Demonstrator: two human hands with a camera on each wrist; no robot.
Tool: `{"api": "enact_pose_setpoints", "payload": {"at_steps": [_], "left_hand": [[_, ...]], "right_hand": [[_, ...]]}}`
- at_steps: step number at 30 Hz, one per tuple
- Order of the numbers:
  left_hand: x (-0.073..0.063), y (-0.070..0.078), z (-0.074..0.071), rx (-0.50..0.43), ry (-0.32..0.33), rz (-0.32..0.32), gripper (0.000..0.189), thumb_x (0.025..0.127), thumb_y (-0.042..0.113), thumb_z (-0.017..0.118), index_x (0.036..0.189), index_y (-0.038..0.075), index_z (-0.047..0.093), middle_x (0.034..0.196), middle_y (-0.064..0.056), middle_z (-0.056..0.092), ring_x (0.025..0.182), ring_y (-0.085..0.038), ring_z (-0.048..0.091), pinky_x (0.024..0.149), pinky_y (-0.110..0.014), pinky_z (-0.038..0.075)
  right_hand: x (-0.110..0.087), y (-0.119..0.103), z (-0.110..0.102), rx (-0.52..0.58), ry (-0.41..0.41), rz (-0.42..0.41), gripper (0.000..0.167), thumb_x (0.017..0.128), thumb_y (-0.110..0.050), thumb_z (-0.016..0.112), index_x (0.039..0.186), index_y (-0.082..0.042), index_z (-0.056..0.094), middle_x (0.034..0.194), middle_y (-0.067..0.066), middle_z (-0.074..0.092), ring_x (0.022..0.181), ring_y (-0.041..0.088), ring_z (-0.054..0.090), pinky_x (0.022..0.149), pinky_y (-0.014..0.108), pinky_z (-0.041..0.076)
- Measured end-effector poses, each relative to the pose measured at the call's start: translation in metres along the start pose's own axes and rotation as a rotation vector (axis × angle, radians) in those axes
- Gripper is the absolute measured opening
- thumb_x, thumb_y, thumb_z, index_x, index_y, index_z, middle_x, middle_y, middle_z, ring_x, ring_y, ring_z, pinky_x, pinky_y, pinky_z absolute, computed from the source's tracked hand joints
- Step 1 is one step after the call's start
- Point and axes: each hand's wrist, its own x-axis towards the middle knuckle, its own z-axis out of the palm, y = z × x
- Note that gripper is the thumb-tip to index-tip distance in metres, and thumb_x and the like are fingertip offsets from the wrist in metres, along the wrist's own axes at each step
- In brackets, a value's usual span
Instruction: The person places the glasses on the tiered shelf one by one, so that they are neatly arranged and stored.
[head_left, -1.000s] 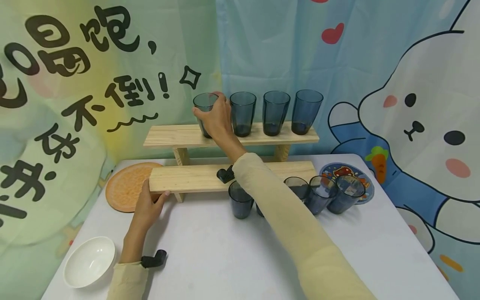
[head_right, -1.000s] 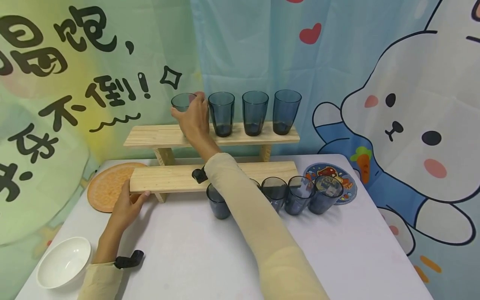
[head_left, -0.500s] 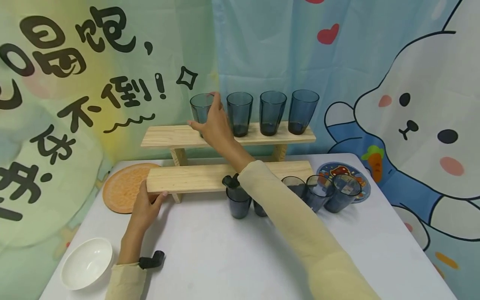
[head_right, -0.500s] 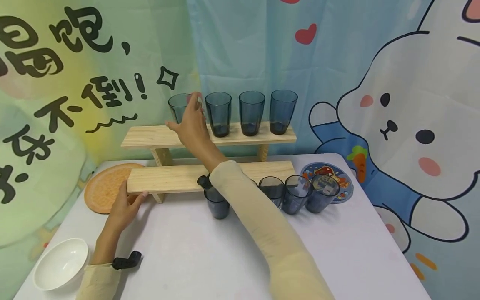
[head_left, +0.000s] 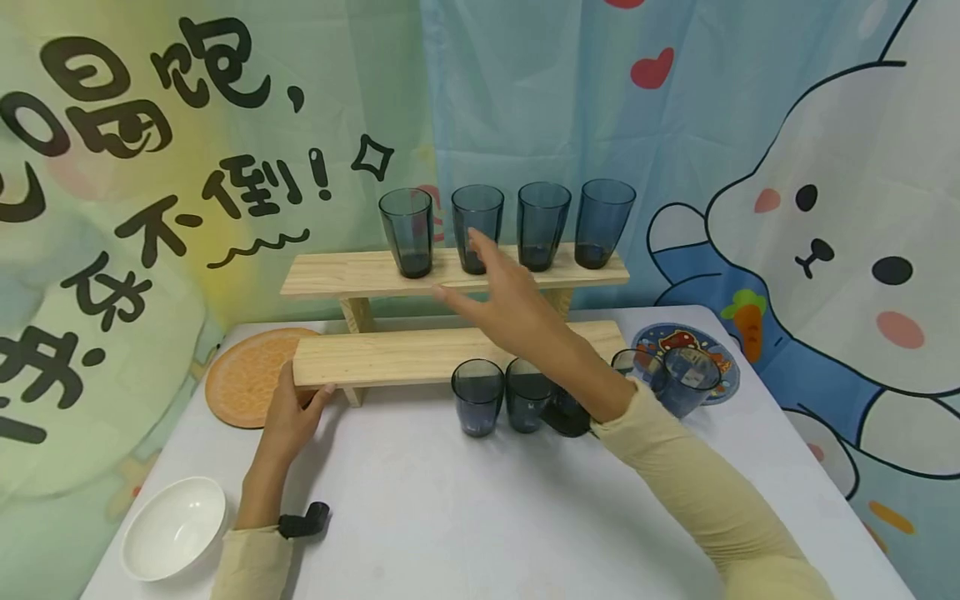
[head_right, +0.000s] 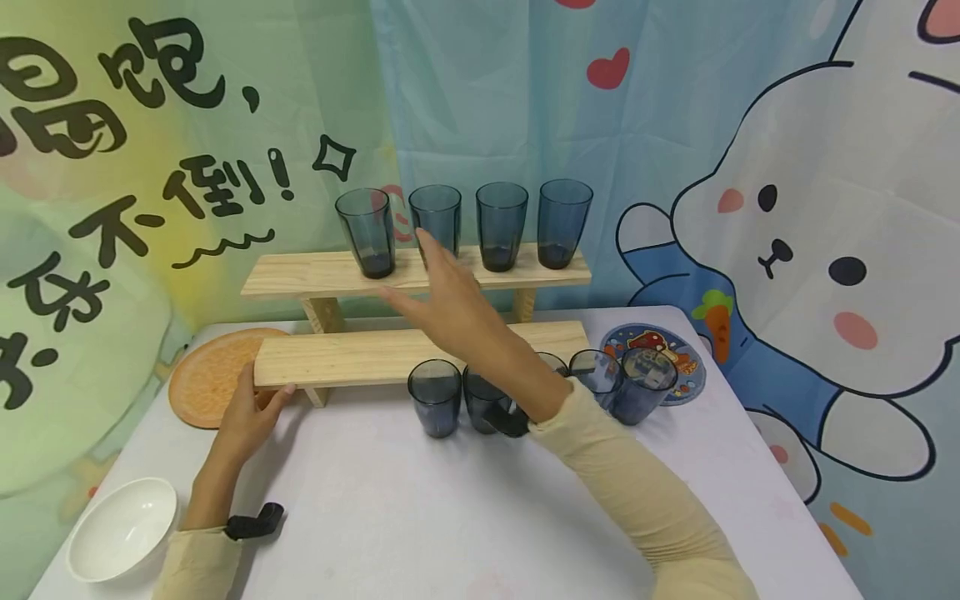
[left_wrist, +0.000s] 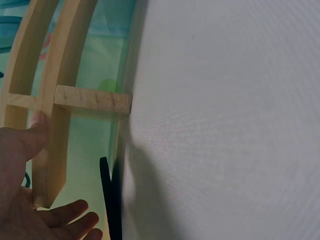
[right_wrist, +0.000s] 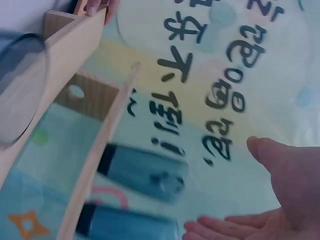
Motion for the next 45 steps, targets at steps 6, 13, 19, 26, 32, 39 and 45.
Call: {"api": "enact_pose_setpoints", "payload": {"at_steps": [6, 13, 19, 26, 32, 39, 45], "left_hand": [[-0.001, -0.001, 0.000, 0.032, 0.002, -0.017, 0.077, 0.109, 0.021, 0.061, 0.163, -0.006, 0.014, 0.158, -0.038, 0.034, 0.150, -0.052, 0.035, 0.123, -0.063, 0.029], [-0.001, -0.002, -0.002, 0.029, 0.001, -0.015, 0.076, 0.108, 0.019, 0.062, 0.162, -0.007, 0.015, 0.157, -0.038, 0.037, 0.148, -0.053, 0.039, 0.120, -0.063, 0.034], [-0.003, -0.004, -0.001, 0.043, -0.006, -0.035, 0.080, 0.109, 0.023, 0.062, 0.164, -0.006, 0.012, 0.160, -0.038, 0.034, 0.149, -0.053, 0.036, 0.121, -0.064, 0.032], [-0.005, -0.005, -0.002, 0.043, 0.003, -0.043, 0.078, 0.109, 0.023, 0.061, 0.163, -0.006, 0.013, 0.159, -0.038, 0.034, 0.149, -0.052, 0.036, 0.121, -0.063, 0.032], [-0.004, -0.003, 0.000, 0.045, 0.009, -0.036, 0.077, 0.109, 0.023, 0.061, 0.163, -0.006, 0.015, 0.158, -0.038, 0.036, 0.148, -0.053, 0.038, 0.119, -0.064, 0.033], [0.000, -0.002, 0.002, 0.045, 0.002, -0.025, 0.077, 0.109, 0.023, 0.061, 0.163, -0.006, 0.014, 0.158, -0.037, 0.036, 0.148, -0.052, 0.038, 0.119, -0.064, 0.034], [0.000, -0.001, 0.000, 0.071, -0.002, -0.047, 0.083, 0.108, 0.024, 0.062, 0.165, -0.004, 0.009, 0.162, -0.037, 0.031, 0.152, -0.053, 0.030, 0.123, -0.065, 0.027]], "right_hand": [[-0.053, 0.047, -0.049, 0.005, 0.252, -0.097, 0.056, 0.104, -0.044, 0.068, 0.153, -0.020, 0.056, 0.152, 0.005, 0.060, 0.146, 0.027, 0.050, 0.115, 0.057, 0.043], [-0.101, 0.127, -0.095, -0.067, 0.431, 0.053, 0.050, 0.104, -0.043, 0.067, 0.145, -0.015, 0.065, 0.147, 0.011, 0.064, 0.142, 0.036, 0.055, 0.108, 0.049, 0.053], [-0.145, 0.190, -0.102, -0.053, 0.448, 0.215, 0.059, 0.104, -0.046, 0.067, 0.153, -0.014, 0.057, 0.157, 0.015, 0.054, 0.148, 0.041, 0.047, 0.119, 0.036, 0.040], [-0.172, 0.238, -0.083, -0.065, 0.423, 0.320, 0.086, 0.098, -0.047, 0.075, 0.164, -0.008, 0.036, 0.166, 0.021, 0.040, 0.150, 0.050, 0.039, 0.115, 0.056, 0.036], [-0.174, 0.260, -0.074, -0.048, 0.387, 0.364, 0.096, 0.097, -0.050, 0.075, 0.167, -0.007, 0.026, 0.167, 0.028, 0.033, 0.149, 0.053, 0.038, 0.113, 0.060, 0.037], [-0.172, 0.269, -0.073, -0.031, 0.390, 0.375, 0.096, 0.096, -0.050, 0.076, 0.166, -0.006, 0.029, 0.164, 0.032, 0.036, 0.147, 0.055, 0.040, 0.112, 0.063, 0.038], [-0.170, 0.273, -0.070, -0.044, 0.397, 0.381, 0.097, 0.095, -0.050, 0.078, 0.165, -0.002, 0.031, 0.160, 0.034, 0.040, 0.144, 0.057, 0.043, 0.108, 0.063, 0.041]]}}
